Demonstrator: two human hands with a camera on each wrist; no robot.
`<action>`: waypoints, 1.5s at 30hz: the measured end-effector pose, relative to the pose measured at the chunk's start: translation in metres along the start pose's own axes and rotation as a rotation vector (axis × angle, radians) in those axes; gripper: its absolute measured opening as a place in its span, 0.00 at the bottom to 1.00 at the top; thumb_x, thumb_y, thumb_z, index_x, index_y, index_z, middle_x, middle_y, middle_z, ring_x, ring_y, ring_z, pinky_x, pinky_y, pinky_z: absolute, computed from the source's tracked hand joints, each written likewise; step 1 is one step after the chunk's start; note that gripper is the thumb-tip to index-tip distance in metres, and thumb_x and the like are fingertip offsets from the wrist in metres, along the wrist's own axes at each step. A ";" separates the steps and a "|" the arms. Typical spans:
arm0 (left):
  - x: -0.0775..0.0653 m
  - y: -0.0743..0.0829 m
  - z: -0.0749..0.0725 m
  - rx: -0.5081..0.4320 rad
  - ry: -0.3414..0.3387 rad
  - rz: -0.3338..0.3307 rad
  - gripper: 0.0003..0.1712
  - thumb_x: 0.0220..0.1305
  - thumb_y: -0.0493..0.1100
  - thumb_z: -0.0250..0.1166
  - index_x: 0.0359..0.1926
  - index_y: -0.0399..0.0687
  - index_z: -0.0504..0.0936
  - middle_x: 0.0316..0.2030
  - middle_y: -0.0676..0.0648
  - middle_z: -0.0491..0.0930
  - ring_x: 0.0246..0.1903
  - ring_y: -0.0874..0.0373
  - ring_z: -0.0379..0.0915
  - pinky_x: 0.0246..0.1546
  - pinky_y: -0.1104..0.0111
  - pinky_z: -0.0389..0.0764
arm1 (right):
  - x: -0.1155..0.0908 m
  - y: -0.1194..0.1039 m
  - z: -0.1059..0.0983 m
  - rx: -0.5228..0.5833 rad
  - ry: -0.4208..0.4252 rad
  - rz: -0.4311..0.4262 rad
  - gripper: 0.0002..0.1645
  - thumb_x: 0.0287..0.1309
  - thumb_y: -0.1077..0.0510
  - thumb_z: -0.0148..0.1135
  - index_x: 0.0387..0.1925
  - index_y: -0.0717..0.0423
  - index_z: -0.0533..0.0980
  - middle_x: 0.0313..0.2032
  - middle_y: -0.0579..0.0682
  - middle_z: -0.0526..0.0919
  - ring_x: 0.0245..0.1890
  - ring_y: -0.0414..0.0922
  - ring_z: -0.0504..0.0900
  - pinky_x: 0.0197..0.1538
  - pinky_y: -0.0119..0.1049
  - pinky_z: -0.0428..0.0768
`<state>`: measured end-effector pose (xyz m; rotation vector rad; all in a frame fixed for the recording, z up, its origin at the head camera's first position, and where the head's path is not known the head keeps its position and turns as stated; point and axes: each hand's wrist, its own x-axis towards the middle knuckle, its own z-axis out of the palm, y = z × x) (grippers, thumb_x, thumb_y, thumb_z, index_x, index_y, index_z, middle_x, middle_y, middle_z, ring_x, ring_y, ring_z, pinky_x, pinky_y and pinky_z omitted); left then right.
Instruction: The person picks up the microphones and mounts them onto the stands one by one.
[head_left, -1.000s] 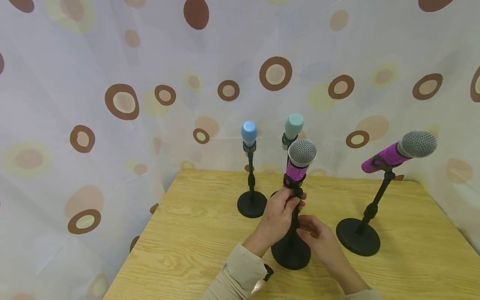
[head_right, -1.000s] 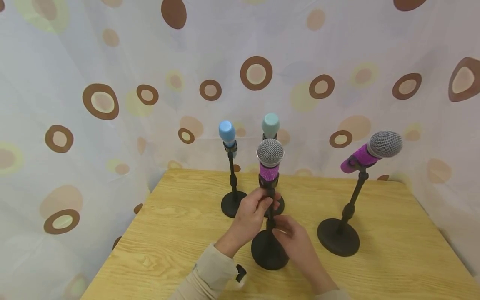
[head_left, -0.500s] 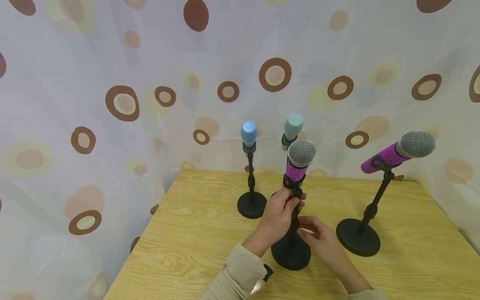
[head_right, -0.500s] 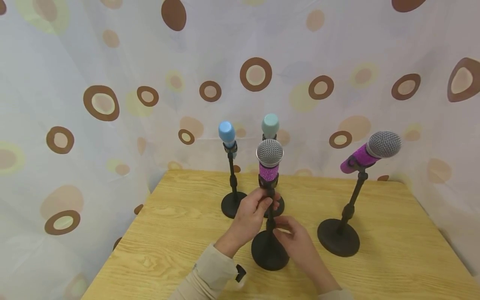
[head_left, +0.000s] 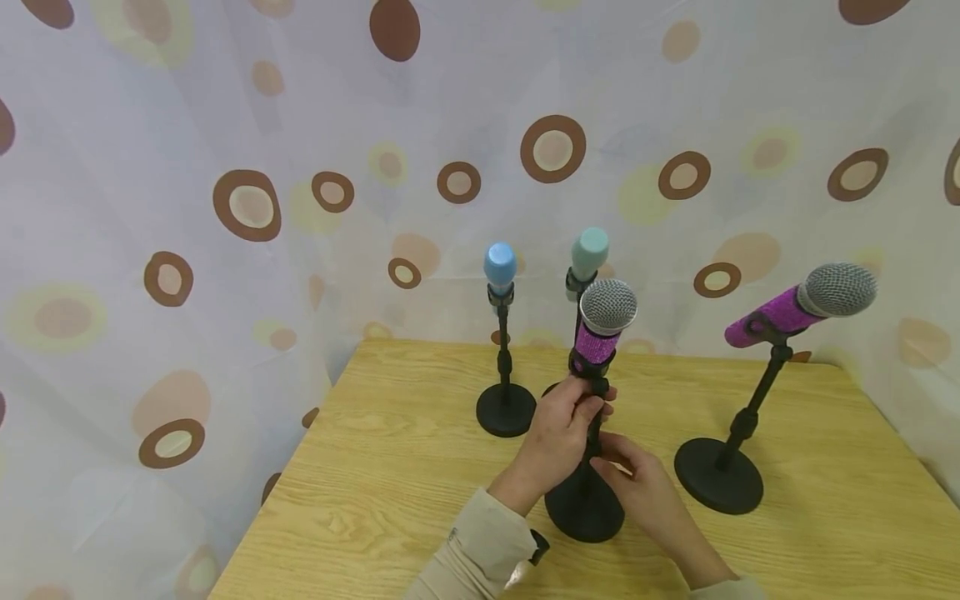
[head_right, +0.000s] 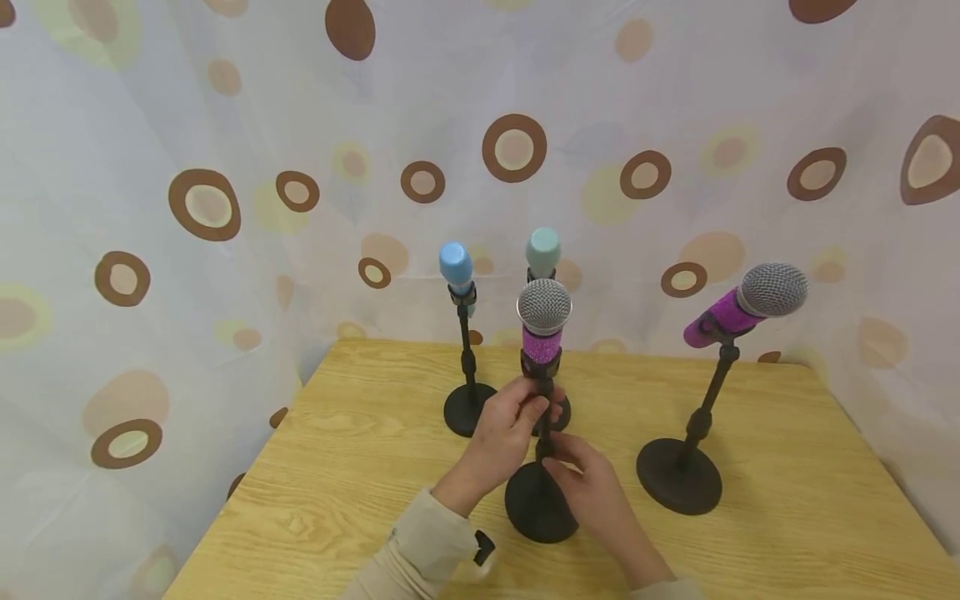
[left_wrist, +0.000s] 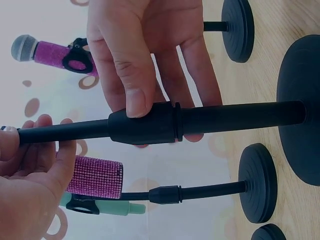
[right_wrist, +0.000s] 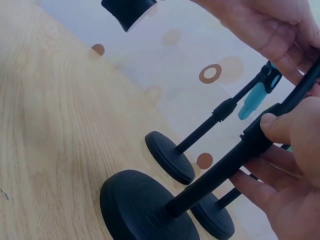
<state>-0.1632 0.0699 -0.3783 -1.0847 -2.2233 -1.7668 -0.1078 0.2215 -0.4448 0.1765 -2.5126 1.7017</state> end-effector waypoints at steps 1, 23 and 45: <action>0.000 0.000 0.000 0.005 0.002 0.005 0.13 0.76 0.41 0.51 0.52 0.41 0.77 0.47 0.43 0.83 0.43 0.53 0.85 0.48 0.76 0.82 | 0.000 0.000 0.001 -0.005 0.009 -0.001 0.21 0.69 0.56 0.59 0.60 0.56 0.73 0.59 0.55 0.78 0.55 0.40 0.79 0.58 0.40 0.81; -0.002 0.000 -0.001 0.041 -0.010 0.033 0.13 0.75 0.43 0.53 0.51 0.43 0.78 0.46 0.44 0.83 0.42 0.60 0.84 0.47 0.77 0.81 | 0.000 0.003 0.005 -0.105 0.055 -0.045 0.18 0.67 0.57 0.61 0.56 0.55 0.76 0.53 0.53 0.83 0.52 0.49 0.84 0.53 0.40 0.84; -0.003 0.000 -0.001 0.051 -0.026 0.020 0.12 0.73 0.44 0.54 0.50 0.44 0.78 0.45 0.45 0.85 0.41 0.63 0.83 0.41 0.78 0.80 | -0.003 0.013 0.002 -0.110 -0.001 -0.172 0.20 0.71 0.58 0.56 0.61 0.59 0.72 0.55 0.56 0.82 0.52 0.37 0.83 0.52 0.42 0.84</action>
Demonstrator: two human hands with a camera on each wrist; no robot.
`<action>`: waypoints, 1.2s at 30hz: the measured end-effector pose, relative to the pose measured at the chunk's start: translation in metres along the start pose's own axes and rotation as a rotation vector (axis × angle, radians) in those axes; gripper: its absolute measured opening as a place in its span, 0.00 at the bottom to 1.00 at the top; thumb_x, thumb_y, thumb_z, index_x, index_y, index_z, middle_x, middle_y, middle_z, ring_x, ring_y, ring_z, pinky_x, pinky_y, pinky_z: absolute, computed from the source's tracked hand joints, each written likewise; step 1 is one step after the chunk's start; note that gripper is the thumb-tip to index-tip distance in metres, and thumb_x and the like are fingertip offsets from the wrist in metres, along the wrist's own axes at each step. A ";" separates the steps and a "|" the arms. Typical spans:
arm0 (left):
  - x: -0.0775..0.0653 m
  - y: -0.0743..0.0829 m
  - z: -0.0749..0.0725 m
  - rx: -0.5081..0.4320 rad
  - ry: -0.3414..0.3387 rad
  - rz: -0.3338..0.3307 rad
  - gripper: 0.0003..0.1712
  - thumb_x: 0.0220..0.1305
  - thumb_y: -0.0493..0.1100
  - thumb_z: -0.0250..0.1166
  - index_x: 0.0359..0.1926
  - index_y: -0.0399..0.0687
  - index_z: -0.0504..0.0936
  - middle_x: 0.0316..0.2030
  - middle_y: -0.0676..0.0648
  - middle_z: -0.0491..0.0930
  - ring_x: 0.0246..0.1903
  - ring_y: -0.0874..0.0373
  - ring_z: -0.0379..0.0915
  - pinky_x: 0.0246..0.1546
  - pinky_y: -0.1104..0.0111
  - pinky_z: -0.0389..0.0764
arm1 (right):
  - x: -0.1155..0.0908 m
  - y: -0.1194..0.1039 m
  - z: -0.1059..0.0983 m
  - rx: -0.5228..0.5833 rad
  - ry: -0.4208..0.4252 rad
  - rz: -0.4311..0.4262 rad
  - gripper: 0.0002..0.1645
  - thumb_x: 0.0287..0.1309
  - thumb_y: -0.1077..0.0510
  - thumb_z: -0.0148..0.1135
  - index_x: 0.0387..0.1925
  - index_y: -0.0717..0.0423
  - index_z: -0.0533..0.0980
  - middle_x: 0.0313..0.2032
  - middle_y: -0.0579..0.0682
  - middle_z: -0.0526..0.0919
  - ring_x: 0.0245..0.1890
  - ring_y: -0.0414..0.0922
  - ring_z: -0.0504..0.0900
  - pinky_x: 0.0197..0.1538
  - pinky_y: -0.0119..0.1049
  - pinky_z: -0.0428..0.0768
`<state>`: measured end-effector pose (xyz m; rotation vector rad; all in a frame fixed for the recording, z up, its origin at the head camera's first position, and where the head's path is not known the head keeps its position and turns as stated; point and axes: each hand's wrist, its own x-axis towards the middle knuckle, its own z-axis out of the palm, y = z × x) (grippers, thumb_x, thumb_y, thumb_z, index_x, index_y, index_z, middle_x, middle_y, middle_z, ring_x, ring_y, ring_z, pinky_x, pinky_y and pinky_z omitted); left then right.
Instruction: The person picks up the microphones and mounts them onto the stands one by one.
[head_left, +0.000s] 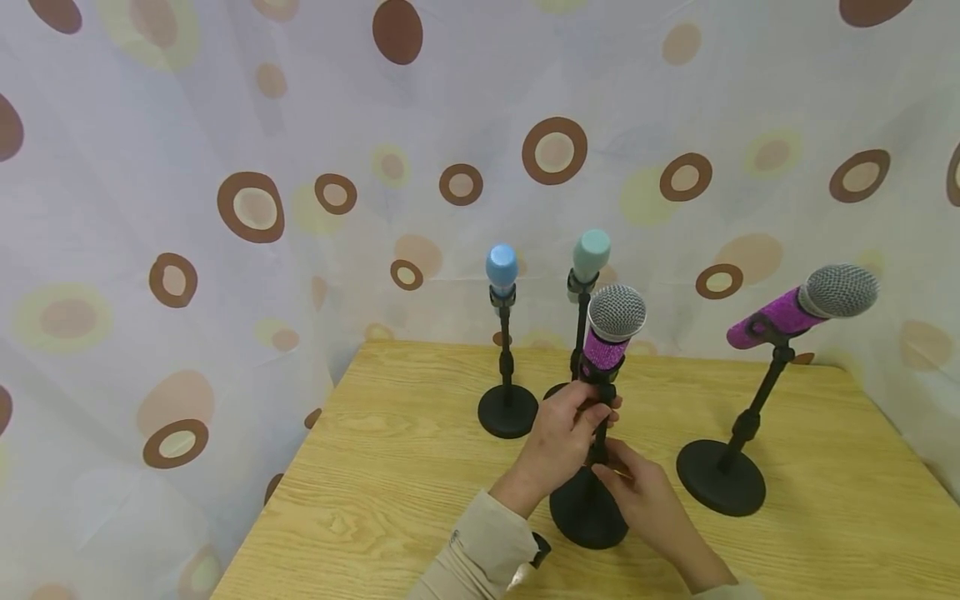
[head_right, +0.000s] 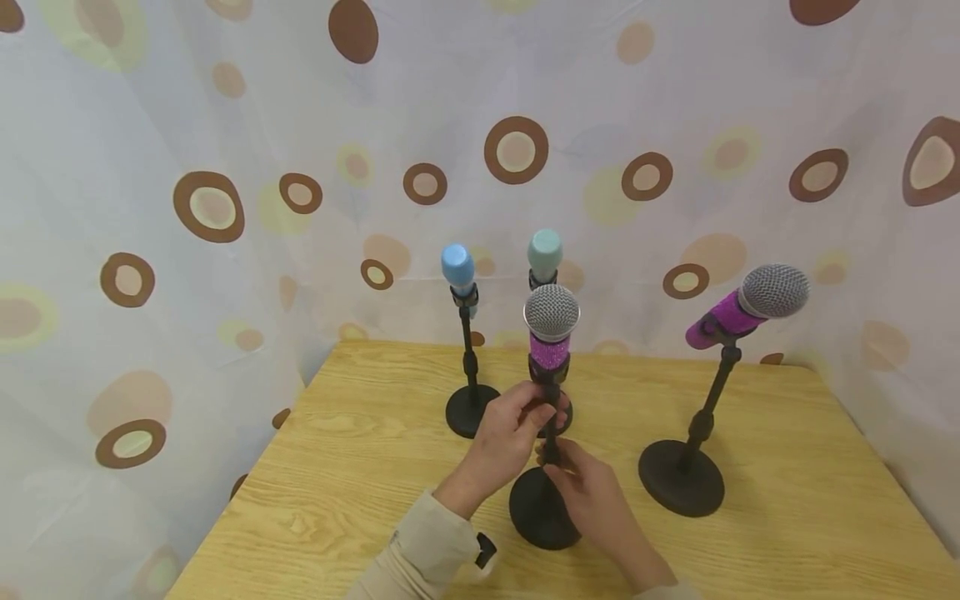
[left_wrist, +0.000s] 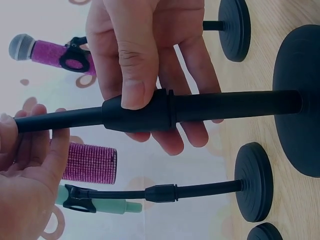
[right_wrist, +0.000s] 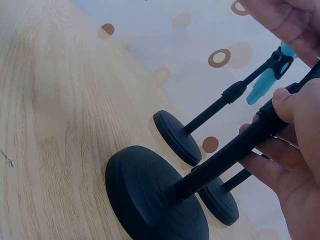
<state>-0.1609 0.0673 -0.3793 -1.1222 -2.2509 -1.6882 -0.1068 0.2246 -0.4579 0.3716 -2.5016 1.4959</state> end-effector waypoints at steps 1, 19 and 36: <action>0.000 0.000 0.000 0.001 0.001 0.001 0.12 0.73 0.44 0.55 0.50 0.44 0.78 0.45 0.46 0.85 0.41 0.63 0.82 0.41 0.78 0.79 | 0.000 0.000 0.000 -0.017 0.012 -0.006 0.19 0.70 0.58 0.57 0.60 0.58 0.73 0.54 0.55 0.83 0.50 0.37 0.84 0.51 0.42 0.85; 0.001 -0.001 0.003 0.097 0.059 0.025 0.08 0.67 0.43 0.63 0.44 0.47 0.84 0.37 0.51 0.86 0.34 0.71 0.77 0.36 0.82 0.79 | 0.003 0.003 0.001 -0.001 -0.016 0.038 0.16 0.68 0.58 0.60 0.55 0.55 0.74 0.45 0.49 0.87 0.46 0.37 0.86 0.51 0.39 0.84; -0.016 -0.014 0.006 0.052 -0.058 -0.057 0.12 0.68 0.43 0.63 0.50 0.48 0.81 0.47 0.50 0.85 0.47 0.69 0.80 0.50 0.78 0.80 | -0.001 0.005 0.007 0.019 -0.019 0.126 0.24 0.66 0.57 0.62 0.60 0.60 0.71 0.53 0.59 0.84 0.53 0.52 0.84 0.53 0.38 0.84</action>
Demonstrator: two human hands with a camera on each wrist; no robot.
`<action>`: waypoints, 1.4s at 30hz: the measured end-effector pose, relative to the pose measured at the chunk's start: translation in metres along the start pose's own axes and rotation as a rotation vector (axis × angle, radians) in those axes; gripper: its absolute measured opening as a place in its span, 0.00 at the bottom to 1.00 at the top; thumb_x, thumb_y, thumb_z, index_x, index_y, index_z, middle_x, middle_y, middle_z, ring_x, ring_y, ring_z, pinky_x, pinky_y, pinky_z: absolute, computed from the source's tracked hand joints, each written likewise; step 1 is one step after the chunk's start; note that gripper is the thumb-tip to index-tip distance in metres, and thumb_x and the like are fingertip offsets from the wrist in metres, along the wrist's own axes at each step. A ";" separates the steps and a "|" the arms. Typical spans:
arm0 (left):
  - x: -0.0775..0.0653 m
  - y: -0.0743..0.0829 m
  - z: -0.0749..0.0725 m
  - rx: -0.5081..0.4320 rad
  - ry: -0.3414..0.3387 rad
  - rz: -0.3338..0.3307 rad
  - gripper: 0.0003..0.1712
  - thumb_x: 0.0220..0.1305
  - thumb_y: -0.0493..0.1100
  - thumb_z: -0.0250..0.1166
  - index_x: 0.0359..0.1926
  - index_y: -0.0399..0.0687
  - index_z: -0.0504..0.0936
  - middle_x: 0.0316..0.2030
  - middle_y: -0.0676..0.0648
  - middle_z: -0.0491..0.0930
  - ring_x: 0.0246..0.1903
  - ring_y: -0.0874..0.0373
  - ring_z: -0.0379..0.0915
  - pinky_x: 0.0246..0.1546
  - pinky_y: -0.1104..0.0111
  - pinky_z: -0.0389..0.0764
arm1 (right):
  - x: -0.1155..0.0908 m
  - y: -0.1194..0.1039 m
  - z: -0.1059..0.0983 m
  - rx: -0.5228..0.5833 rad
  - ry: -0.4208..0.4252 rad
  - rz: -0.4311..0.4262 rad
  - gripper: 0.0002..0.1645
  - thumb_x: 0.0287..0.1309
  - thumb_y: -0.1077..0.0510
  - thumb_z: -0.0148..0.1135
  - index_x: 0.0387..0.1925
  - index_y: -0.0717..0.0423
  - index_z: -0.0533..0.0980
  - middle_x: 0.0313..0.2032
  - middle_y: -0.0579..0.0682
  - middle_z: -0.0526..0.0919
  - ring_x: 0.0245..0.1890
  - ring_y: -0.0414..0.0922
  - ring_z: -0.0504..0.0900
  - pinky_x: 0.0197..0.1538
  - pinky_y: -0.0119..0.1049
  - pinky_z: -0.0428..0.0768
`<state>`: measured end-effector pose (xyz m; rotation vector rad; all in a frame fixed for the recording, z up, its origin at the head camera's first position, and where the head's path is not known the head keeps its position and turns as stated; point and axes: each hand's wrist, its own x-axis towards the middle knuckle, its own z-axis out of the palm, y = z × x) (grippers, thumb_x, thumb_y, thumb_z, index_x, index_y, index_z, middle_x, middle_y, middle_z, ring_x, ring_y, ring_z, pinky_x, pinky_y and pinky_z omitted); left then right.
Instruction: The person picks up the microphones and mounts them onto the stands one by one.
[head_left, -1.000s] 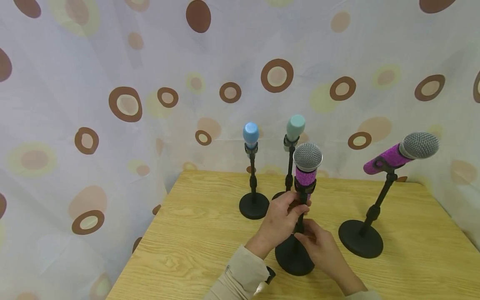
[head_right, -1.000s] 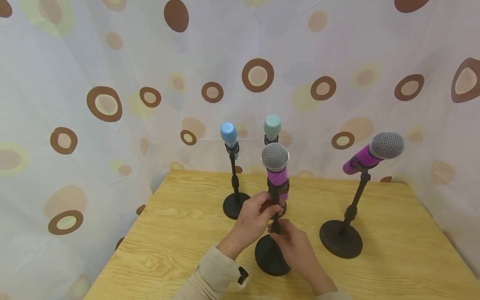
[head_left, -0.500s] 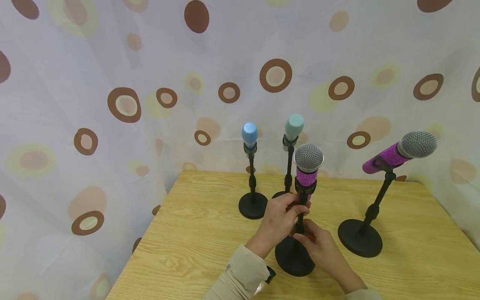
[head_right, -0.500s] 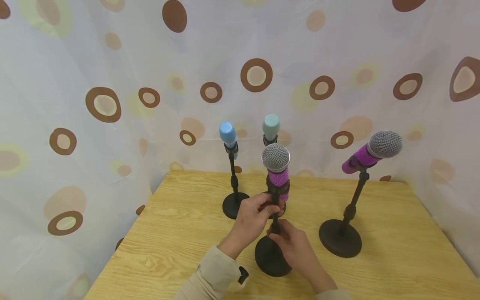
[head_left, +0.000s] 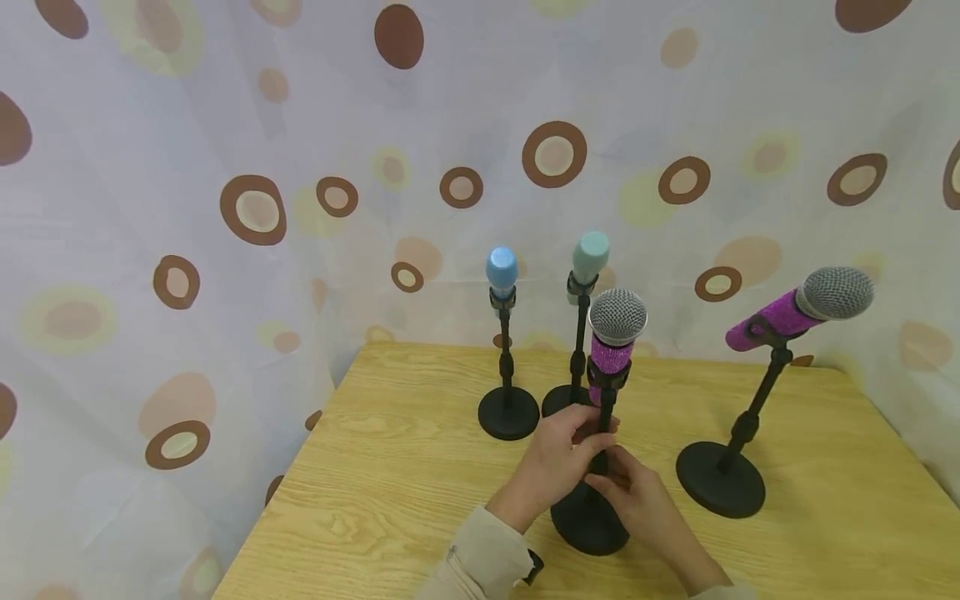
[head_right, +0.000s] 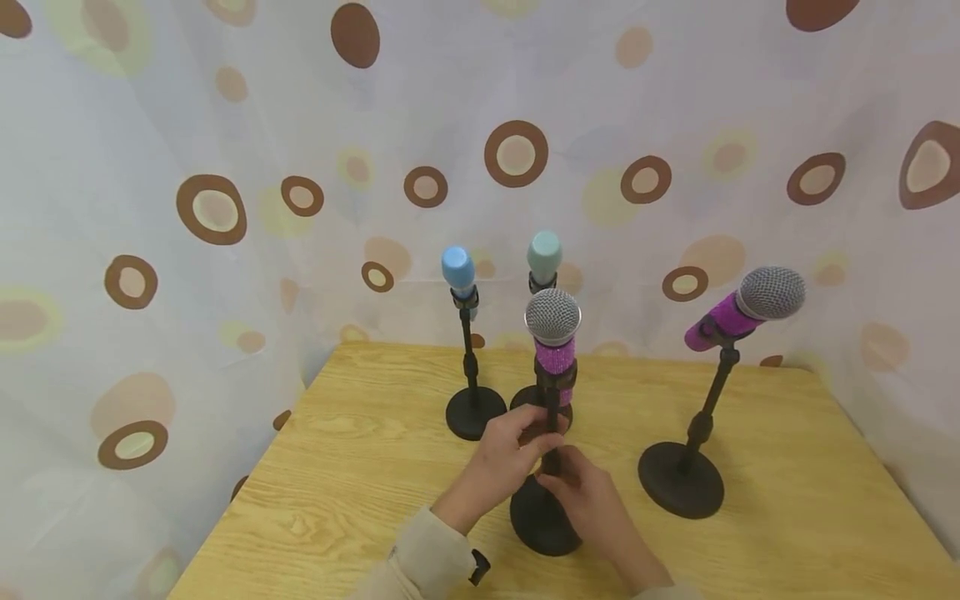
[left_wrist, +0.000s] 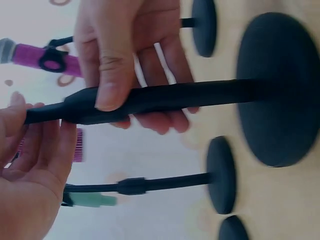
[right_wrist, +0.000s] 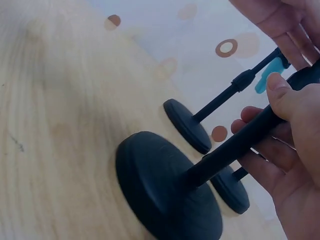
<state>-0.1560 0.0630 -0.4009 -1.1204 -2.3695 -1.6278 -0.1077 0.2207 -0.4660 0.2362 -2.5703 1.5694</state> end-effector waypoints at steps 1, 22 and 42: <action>-0.003 -0.003 0.002 0.015 -0.009 -0.015 0.12 0.67 0.42 0.64 0.50 0.48 0.81 0.47 0.49 0.84 0.47 0.69 0.79 0.50 0.77 0.80 | -0.001 0.003 0.002 -0.013 0.007 0.014 0.23 0.66 0.57 0.62 0.60 0.59 0.72 0.53 0.58 0.84 0.53 0.52 0.84 0.52 0.38 0.84; -0.016 -0.021 0.021 0.120 -0.018 -0.121 0.17 0.67 0.44 0.64 0.55 0.47 0.82 0.47 0.53 0.86 0.48 0.71 0.80 0.46 0.83 0.78 | -0.038 0.027 0.031 -0.616 -0.064 -0.024 0.59 0.48 0.39 0.74 0.68 0.74 0.62 0.70 0.71 0.61 0.69 0.67 0.64 0.62 0.60 0.74; -0.016 -0.048 0.014 -0.081 -0.270 -0.176 0.17 0.73 0.49 0.54 0.57 0.54 0.80 0.52 0.57 0.83 0.54 0.71 0.77 0.56 0.77 0.76 | -0.038 0.031 0.031 -0.608 -0.100 0.009 0.58 0.47 0.41 0.75 0.67 0.76 0.63 0.70 0.72 0.61 0.68 0.68 0.64 0.61 0.58 0.75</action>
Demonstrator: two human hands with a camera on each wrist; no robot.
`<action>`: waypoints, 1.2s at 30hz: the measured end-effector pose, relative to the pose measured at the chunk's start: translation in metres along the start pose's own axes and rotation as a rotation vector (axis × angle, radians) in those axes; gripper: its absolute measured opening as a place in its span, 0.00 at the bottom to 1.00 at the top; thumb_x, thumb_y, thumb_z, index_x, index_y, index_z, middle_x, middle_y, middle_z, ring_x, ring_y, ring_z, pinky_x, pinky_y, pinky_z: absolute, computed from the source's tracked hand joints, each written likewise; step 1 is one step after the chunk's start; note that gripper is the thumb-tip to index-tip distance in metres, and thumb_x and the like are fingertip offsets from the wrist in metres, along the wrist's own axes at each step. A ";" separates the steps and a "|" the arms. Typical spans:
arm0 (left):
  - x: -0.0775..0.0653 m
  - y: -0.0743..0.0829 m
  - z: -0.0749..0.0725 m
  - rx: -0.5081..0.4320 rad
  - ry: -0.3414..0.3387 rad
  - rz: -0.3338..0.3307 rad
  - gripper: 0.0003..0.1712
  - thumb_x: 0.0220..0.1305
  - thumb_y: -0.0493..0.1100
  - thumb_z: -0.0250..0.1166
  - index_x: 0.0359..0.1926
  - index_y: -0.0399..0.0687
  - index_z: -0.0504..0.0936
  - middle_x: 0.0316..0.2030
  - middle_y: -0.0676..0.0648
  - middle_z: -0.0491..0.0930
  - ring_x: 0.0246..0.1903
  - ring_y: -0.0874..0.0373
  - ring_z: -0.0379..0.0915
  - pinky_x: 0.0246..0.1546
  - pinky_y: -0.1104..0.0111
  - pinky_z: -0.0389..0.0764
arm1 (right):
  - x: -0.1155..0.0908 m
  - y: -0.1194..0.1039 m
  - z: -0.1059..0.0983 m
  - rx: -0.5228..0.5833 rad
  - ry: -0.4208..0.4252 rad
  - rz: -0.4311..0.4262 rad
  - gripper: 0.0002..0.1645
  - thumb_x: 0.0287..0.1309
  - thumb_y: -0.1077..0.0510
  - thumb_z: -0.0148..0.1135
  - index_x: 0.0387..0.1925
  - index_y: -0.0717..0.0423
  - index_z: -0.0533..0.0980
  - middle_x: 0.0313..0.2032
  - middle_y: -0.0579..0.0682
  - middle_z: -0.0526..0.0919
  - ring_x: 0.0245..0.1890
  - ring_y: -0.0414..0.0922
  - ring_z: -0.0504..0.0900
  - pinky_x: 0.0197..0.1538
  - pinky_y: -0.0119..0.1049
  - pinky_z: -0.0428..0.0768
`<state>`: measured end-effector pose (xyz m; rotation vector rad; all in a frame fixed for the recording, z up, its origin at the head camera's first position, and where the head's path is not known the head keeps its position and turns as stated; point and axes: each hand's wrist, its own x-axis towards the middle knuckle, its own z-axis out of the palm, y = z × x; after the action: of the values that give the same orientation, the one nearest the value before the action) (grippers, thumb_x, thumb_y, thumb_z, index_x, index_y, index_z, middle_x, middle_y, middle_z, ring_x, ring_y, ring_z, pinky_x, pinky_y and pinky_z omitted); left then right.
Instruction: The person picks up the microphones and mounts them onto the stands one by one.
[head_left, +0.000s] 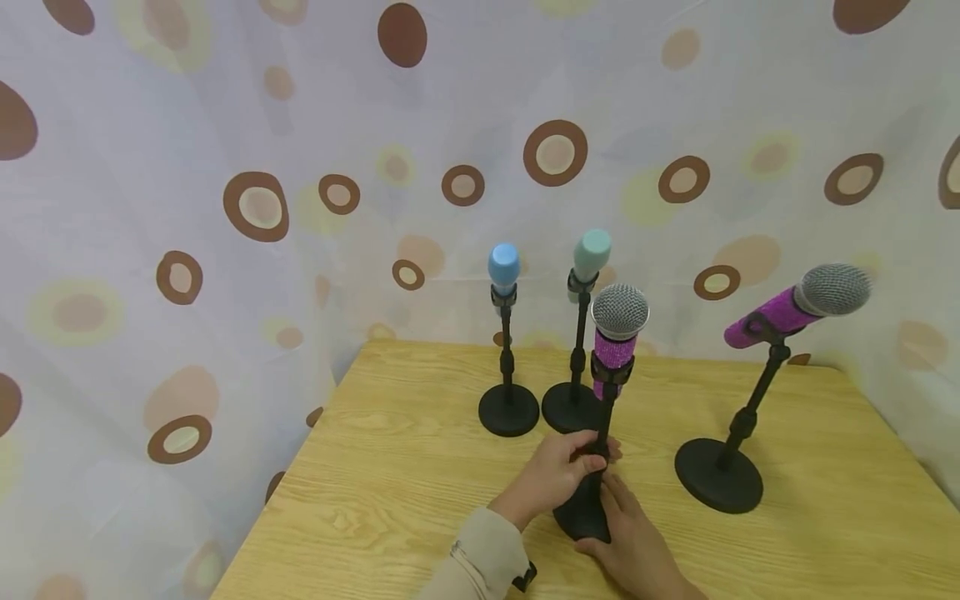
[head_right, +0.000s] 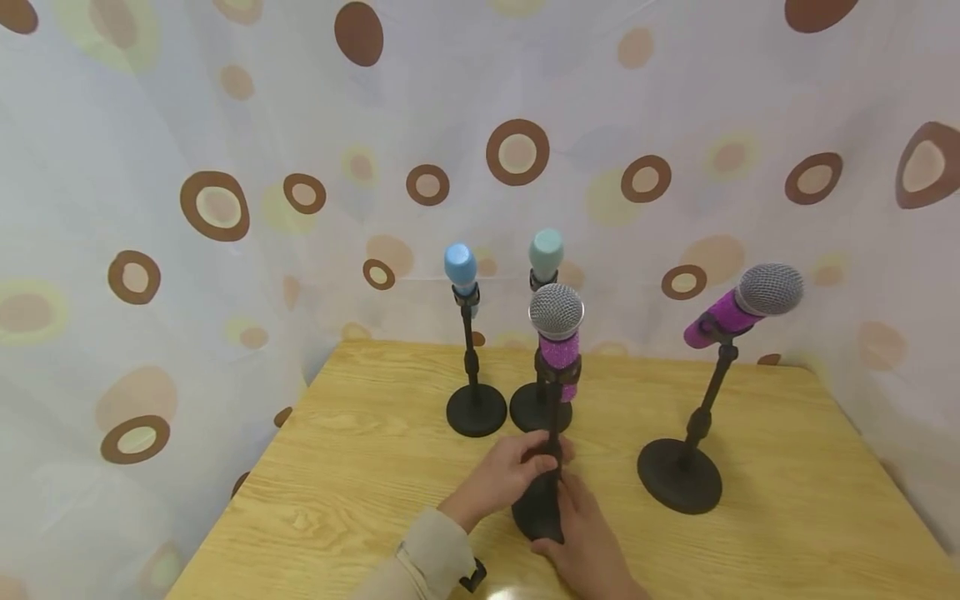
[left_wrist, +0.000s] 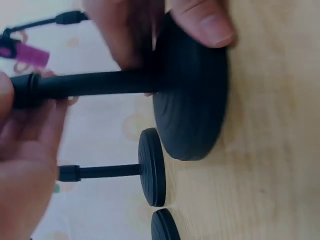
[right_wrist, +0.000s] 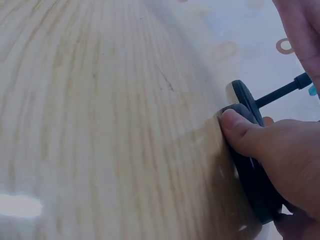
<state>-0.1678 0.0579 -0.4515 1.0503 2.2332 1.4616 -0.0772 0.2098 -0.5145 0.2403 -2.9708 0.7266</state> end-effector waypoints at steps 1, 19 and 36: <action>-0.003 -0.001 0.002 0.055 0.001 -0.002 0.19 0.73 0.50 0.52 0.59 0.52 0.79 0.53 0.56 0.83 0.55 0.70 0.76 0.56 0.77 0.76 | 0.000 0.001 0.002 -0.001 0.003 -0.005 0.58 0.48 0.42 0.75 0.68 0.76 0.62 0.70 0.72 0.61 0.68 0.68 0.64 0.61 0.58 0.75; -0.044 -0.014 0.035 0.931 -0.117 0.008 0.32 0.63 0.49 0.68 0.66 0.45 0.73 0.67 0.45 0.70 0.67 0.54 0.68 0.62 0.71 0.74 | -0.011 0.008 0.000 -0.011 0.043 -0.081 0.50 0.57 0.46 0.71 0.69 0.73 0.62 0.71 0.68 0.60 0.71 0.66 0.62 0.63 0.56 0.74; -0.028 -0.018 0.049 1.033 -0.023 0.038 0.34 0.60 0.51 0.71 0.64 0.44 0.75 0.65 0.47 0.72 0.65 0.56 0.70 0.62 0.73 0.74 | -0.008 0.005 -0.011 -0.094 0.105 -0.056 0.38 0.56 0.59 0.71 0.63 0.75 0.69 0.65 0.72 0.68 0.65 0.67 0.69 0.60 0.58 0.76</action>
<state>-0.1273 0.0680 -0.4940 1.3152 2.9820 0.1854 -0.0695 0.2209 -0.5077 0.2698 -2.8767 0.5734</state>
